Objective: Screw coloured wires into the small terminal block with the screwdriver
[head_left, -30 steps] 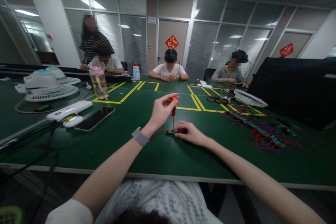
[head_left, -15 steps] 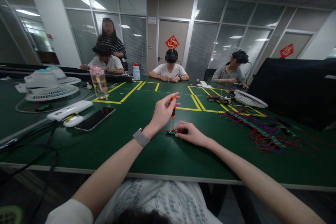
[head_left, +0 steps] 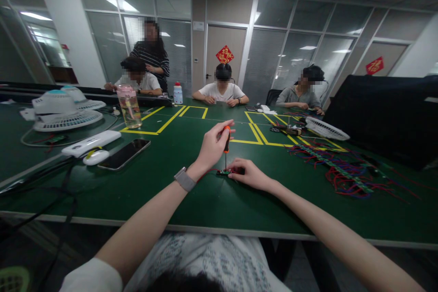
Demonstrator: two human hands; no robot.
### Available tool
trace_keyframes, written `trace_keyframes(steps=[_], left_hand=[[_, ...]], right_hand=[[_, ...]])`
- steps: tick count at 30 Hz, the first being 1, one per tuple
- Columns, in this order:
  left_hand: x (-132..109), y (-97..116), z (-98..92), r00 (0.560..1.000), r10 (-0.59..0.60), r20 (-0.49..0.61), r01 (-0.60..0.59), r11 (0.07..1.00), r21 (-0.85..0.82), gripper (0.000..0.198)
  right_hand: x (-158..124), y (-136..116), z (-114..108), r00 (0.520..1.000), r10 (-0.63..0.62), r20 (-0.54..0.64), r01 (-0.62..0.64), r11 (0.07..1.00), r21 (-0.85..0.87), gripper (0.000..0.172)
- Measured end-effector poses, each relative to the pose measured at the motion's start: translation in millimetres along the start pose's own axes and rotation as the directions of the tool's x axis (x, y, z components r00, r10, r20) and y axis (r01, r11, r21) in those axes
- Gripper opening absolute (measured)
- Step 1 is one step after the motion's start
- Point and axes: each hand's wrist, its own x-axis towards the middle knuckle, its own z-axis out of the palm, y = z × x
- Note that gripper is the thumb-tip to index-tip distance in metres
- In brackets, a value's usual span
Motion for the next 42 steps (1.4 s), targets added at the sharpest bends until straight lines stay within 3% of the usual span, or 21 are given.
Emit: trace_keyframes(steps=[3, 8, 11, 13, 17, 21, 24, 27, 30, 32, 35, 39, 42], left_hand=[[1, -3, -0.4, 0.999, -0.039, -0.017, 0.038, 0.999, -0.035, 0.027], [-2, 3, -4.3, 0.991, 0.129, -0.045, -0.109, 0.945, 0.310, 0.018], [-4, 6, -3.5, 0.979, 0.205, -0.008, -0.186, 0.902, 0.389, 0.024], [-4, 5, -1.8, 0.980, 0.195, 0.029, -0.195, 0.932, 0.306, 0.030], [-2, -1, -0.4, 0.996, 0.076, 0.048, -0.082, 0.988, 0.129, 0.029], [-2, 2, -3.1, 0.991, 0.128, -0.027, -0.115, 0.951, 0.286, 0.020], [-3, 6, -3.8, 0.987, 0.163, -0.003, -0.153, 0.929, 0.336, 0.020], [-3, 5, -1.6, 0.992, 0.107, 0.059, -0.117, 0.975, 0.188, 0.031], [-3, -1, 1.0, 0.991, -0.027, 0.130, 0.032, 0.999, -0.035, 0.036], [-2, -4, 1.3, 0.987, -0.060, 0.148, 0.071, 0.995, -0.069, 0.036], [-3, -3, -0.4, 0.994, 0.023, 0.104, -0.032, 0.995, 0.095, 0.029], [-6, 4, -2.1, 0.978, 0.195, 0.076, -0.209, 0.897, 0.389, 0.025], [-6, 5, -0.7, 0.971, 0.219, 0.096, -0.239, 0.902, 0.360, 0.031]], right_hand=[[0, -1, 0, 1.000, -0.001, -0.002, 0.001, 1.000, -0.003, 0.020], [0, -2, 0, 1.000, 0.007, -0.007, -0.007, 1.000, -0.001, 0.020], [0, -2, 0, 1.000, 0.005, -0.004, -0.005, 1.000, -0.010, 0.019], [0, -3, 0, 1.000, 0.004, -0.004, -0.004, 1.000, -0.014, 0.019], [0, -2, -1, 1.000, 0.007, 0.001, -0.007, 1.000, -0.009, 0.020], [0, -2, 0, 1.000, 0.019, 0.001, -0.019, 1.000, -0.009, 0.020], [0, -2, 0, 1.000, 0.013, -0.005, -0.013, 1.000, -0.015, 0.019], [0, -2, 0, 1.000, -0.001, -0.002, 0.001, 1.000, -0.015, 0.019], [0, -2, -1, 1.000, -0.004, 0.001, 0.004, 1.000, -0.013, 0.019], [0, -2, -1, 1.000, -0.004, 0.001, 0.004, 1.000, -0.016, 0.020], [0, -1, 0, 1.000, -0.006, 0.000, 0.006, 1.000, -0.025, 0.020], [0, 1, 0, 1.000, -0.010, -0.007, 0.010, 0.999, -0.031, 0.019], [0, 1, 0, 1.000, -0.013, -0.007, 0.013, 0.999, -0.034, 0.019]])
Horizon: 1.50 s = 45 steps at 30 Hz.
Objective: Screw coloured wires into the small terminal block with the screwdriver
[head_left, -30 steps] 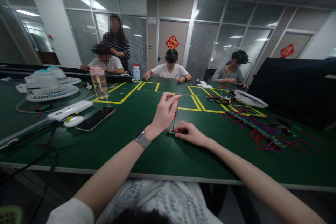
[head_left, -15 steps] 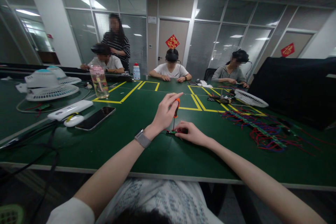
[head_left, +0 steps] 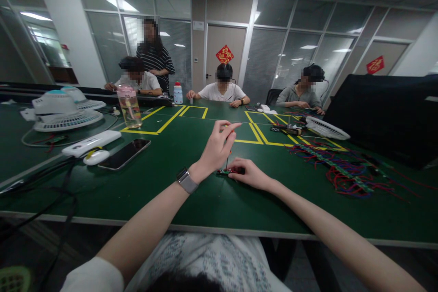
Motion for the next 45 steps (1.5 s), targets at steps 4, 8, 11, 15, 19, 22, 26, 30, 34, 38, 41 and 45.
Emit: trace_keyframes(steps=[4, 8, 11, 15, 19, 22, 26, 30, 34, 38, 41, 45], left_hand=[[1, -5, 4.6, 0.993, -0.103, 0.048, 0.113, 0.950, -0.292, 0.036], [0, -7, 4.4, 0.985, -0.172, 0.000, 0.165, 0.945, -0.281, 0.029], [1, -4, 0.2, 0.990, -0.134, -0.051, 0.126, 0.983, -0.136, 0.020], [2, -3, -2.6, 0.988, -0.146, -0.056, 0.138, 0.983, -0.124, 0.025], [4, -7, 2.0, 0.975, -0.221, 0.012, 0.210, 0.907, -0.364, 0.035], [3, -9, 5.4, 0.955, -0.297, 0.003, 0.267, 0.853, -0.448, 0.032], [2, -7, 3.3, 0.966, -0.251, -0.064, 0.222, 0.929, -0.298, 0.025], [2, -5, -1.1, 0.972, -0.209, -0.102, 0.189, 0.966, -0.176, 0.022], [3, -7, 0.4, 0.976, -0.209, -0.055, 0.189, 0.949, -0.252, 0.029], [3, -12, 5.9, 0.963, -0.269, -0.024, 0.237, 0.884, -0.402, 0.033], [2, -12, 7.0, 0.948, -0.315, -0.047, 0.268, 0.869, -0.415, 0.032], [1, -8, 3.9, 0.962, -0.255, -0.095, 0.220, 0.936, -0.276, 0.025]], right_hand=[[0, -1, 0, 1.000, -0.001, 0.006, 0.001, 1.000, 0.005, 0.020], [0, -1, 0, 1.000, 0.005, 0.007, -0.006, 0.999, 0.034, 0.020], [0, 0, 1, 1.000, 0.010, 0.003, -0.010, 0.999, 0.038, 0.020], [0, 0, 1, 1.000, 0.008, 0.003, -0.008, 0.999, 0.035, 0.020], [0, -2, 0, 1.000, 0.012, 0.008, -0.012, 0.999, 0.033, 0.021], [0, -3, -1, 1.000, 0.010, 0.008, -0.010, 1.000, 0.025, 0.020], [0, -3, 0, 1.000, 0.015, 0.005, -0.015, 1.000, 0.023, 0.020], [-1, -2, 0, 1.000, 0.025, 0.002, -0.025, 0.999, 0.027, 0.020], [0, -4, 0, 1.000, 0.020, 0.005, -0.020, 1.000, 0.015, 0.020], [0, -3, -1, 1.000, 0.007, 0.011, -0.007, 1.000, 0.004, 0.021], [0, -2, -1, 1.000, 0.003, 0.010, -0.003, 1.000, 0.008, 0.021], [0, -3, 0, 1.000, 0.011, 0.005, -0.011, 1.000, 0.012, 0.020]])
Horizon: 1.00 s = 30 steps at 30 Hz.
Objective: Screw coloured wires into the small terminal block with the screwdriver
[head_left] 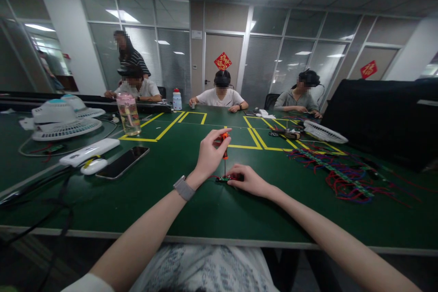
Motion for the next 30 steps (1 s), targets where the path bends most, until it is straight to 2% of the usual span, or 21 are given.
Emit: trace_keyframes(steps=[4, 8, 10, 18, 22, 26, 30], left_hand=[[-1.0, 1.1, -0.9, 1.000, 0.013, 0.011, -0.013, 1.000, 0.019, 0.026], [-1.6, -2.9, 1.5, 0.996, -0.045, 0.073, 0.056, 0.987, -0.151, 0.034], [-2.1, -4.4, 2.5, 0.993, -0.086, 0.086, 0.101, 0.978, -0.185, 0.036], [-3.7, 1.9, -1.1, 1.000, 0.009, 0.026, -0.009, 1.000, 0.010, 0.025], [-3.1, 2.0, -1.6, 0.998, -0.002, 0.064, 0.003, 1.000, -0.019, 0.030], [-2.6, -3.6, 1.1, 0.992, -0.041, 0.117, 0.056, 0.991, -0.123, 0.035], [-2.8, -5.9, 2.4, 0.993, -0.051, 0.105, 0.064, 0.991, -0.120, 0.034]], right_hand=[[0.1, -1.9, 0.0, 1.000, 0.011, 0.007, -0.011, 1.000, -0.004, 0.019], [-0.1, -3.1, -0.4, 1.000, 0.008, 0.007, -0.007, 1.000, -0.013, 0.019], [-0.3, -2.3, 0.0, 1.000, 0.005, 0.008, -0.005, 1.000, -0.009, 0.019], [0.5, 2.2, 2.8, 1.000, -0.014, 0.004, 0.015, 1.000, -0.025, 0.018], [0.3, 0.5, 2.3, 1.000, -0.004, 0.003, 0.004, 1.000, -0.008, 0.018], [-0.2, -3.0, 1.2, 1.000, 0.014, 0.009, -0.015, 1.000, 0.027, 0.018], [-0.3, -4.7, 0.1, 1.000, 0.013, 0.007, -0.013, 1.000, 0.027, 0.019]])
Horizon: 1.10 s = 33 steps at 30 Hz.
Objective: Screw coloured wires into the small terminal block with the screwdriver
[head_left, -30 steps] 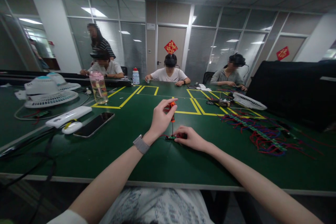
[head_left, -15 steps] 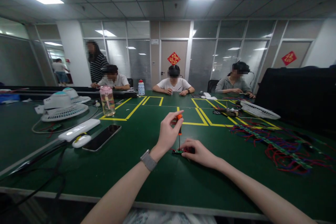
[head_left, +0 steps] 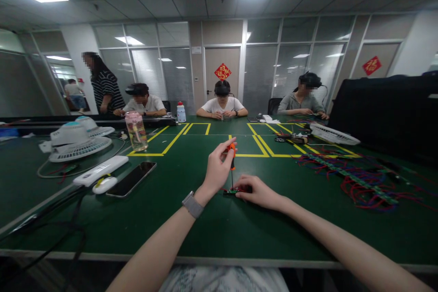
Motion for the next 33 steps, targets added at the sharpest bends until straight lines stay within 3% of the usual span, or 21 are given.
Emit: trace_keyframes(steps=[6, 14, 20, 22, 29, 33], left_hand=[[-2, 5, -2.2, 0.996, 0.087, -0.035, -0.080, 0.983, 0.166, 0.027], [1, 7, 0.6, 0.996, -0.038, 0.083, 0.047, 0.992, -0.114, 0.037], [-2, 12, -2.0, 0.999, 0.054, -0.010, -0.052, 0.987, 0.149, 0.028], [-2, 12, -2.2, 0.998, 0.066, -0.014, -0.062, 0.984, 0.170, 0.027], [0, 7, 0.9, 0.997, -0.045, 0.071, 0.054, 0.990, -0.131, 0.036], [-1, 9, -0.9, 1.000, 0.017, -0.004, -0.017, 0.999, 0.046, 0.028]], right_hand=[[1, 1, 0, 1.000, 0.005, 0.003, -0.005, 1.000, -0.011, 0.020], [0, 3, 1, 1.000, -0.008, 0.012, 0.008, 1.000, -0.001, 0.020], [0, 3, 1, 1.000, -0.004, 0.000, 0.004, 1.000, -0.012, 0.019], [0, 2, 1, 1.000, -0.005, 0.000, 0.005, 1.000, -0.016, 0.019], [1, 1, 0, 1.000, -0.015, 0.002, 0.015, 1.000, -0.024, 0.020], [1, 2, 0, 1.000, -0.012, 0.005, 0.012, 1.000, -0.018, 0.020]])
